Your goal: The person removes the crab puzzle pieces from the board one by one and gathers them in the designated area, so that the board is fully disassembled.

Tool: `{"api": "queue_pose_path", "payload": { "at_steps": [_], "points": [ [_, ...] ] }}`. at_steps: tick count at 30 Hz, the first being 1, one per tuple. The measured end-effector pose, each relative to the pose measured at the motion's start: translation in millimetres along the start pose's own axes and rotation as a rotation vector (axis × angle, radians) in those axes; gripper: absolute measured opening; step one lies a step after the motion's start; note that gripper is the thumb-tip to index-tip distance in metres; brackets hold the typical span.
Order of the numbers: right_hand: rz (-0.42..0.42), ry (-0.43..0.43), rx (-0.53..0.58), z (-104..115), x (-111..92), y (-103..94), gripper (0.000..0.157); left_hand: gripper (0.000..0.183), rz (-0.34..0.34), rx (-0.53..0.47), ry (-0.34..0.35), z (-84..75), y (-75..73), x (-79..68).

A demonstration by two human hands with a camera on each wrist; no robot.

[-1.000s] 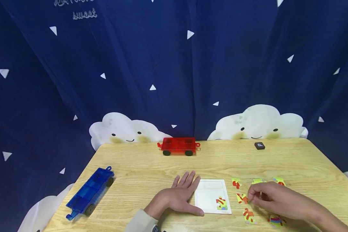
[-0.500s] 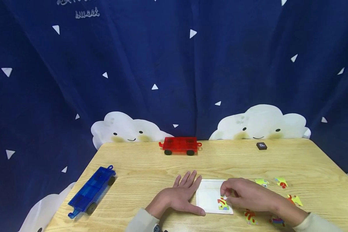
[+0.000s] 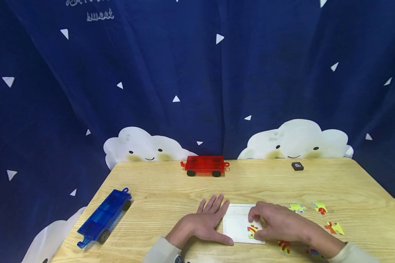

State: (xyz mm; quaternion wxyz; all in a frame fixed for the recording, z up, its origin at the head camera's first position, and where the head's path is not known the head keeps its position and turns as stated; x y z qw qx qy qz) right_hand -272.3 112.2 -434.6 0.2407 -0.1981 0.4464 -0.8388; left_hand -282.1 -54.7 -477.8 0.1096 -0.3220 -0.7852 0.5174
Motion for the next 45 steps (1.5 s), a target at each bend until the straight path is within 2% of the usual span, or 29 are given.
{"api": "queue_pose_path", "payload": {
  "at_steps": [12, 18, 28, 37, 41, 45],
  "points": [
    [0.007, -0.043, 0.018, 5.5, 0.7, 2.0, 0.029, 0.114, -0.008, 0.007, 0.004, 0.9, 1.1, 0.6],
    [-0.001, -0.071, 0.074, 9.8, 4.2, -1.6, 0.013, 0.114, -0.006, -0.022, 0.0, 0.9, 1.5, 0.5],
    [-0.006, -0.083, 0.134, 12.0, 5.4, -6.1, 0.017, 0.114, -0.005, -0.022, -0.001, 1.1, 1.2, 0.2],
    [-0.028, -0.111, 0.173, 12.0, -6.0, -28.4, 0.017, 0.114, 0.003, -0.02, 0.003, 0.7, 1.2, 1.4],
    [-0.032, -0.106, 0.157, 3.6, -18.5, -41.9, 0.017, 0.114, 0.008, -0.022, 0.01, 0.7, 1.6, 1.5],
    [-0.012, -0.059, 0.149, -11.7, -33.2, -52.2, 0.015, 0.114, 0.013, -0.024, 0.009, 1.8, 2.3, 0.9]
  ]
}}
Point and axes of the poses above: each hand's wrist, its own x-axis towards the middle knuckle, its own y-axis out of the palm, z = x × y, the point moved 9 cm from there along x, towards the middle knuckle, and after that the axes turned 8 degrees about -z, right-handed, at the moved point
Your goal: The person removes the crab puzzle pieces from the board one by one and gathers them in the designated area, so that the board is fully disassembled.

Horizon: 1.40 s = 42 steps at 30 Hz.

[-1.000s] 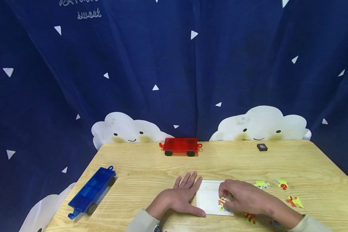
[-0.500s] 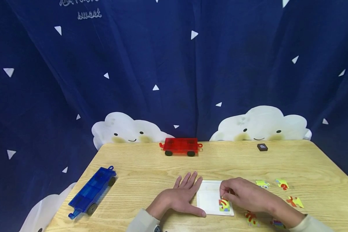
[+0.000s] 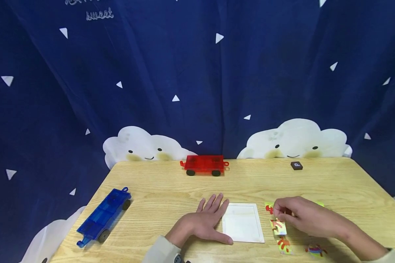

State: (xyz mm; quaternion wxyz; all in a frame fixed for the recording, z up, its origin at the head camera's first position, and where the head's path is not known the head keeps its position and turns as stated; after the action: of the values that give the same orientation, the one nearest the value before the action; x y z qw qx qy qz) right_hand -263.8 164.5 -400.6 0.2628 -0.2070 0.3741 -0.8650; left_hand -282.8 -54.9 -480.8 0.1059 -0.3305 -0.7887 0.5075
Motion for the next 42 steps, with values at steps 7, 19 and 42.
{"api": "queue_pose_path", "payload": {
  "at_steps": [7, 19, 42],
  "points": [
    [-0.003, -0.024, 0.0, -21.7, -32.5, -20.5, 0.019, 0.114, 0.003, -0.002, -0.006, 1.3, -0.3, -1.2],
    [0.078, 0.085, 0.0, -66.3, -79.0, -37.2, 0.023, 0.114, 0.001, -0.004, -0.003, 1.0, -1.5, -3.5],
    [0.129, 0.102, 0.054, -102.3, -113.8, -30.9, 0.024, 0.115, 0.007, 0.009, 0.001, -1.1, -0.7, -3.4]
  ]
}}
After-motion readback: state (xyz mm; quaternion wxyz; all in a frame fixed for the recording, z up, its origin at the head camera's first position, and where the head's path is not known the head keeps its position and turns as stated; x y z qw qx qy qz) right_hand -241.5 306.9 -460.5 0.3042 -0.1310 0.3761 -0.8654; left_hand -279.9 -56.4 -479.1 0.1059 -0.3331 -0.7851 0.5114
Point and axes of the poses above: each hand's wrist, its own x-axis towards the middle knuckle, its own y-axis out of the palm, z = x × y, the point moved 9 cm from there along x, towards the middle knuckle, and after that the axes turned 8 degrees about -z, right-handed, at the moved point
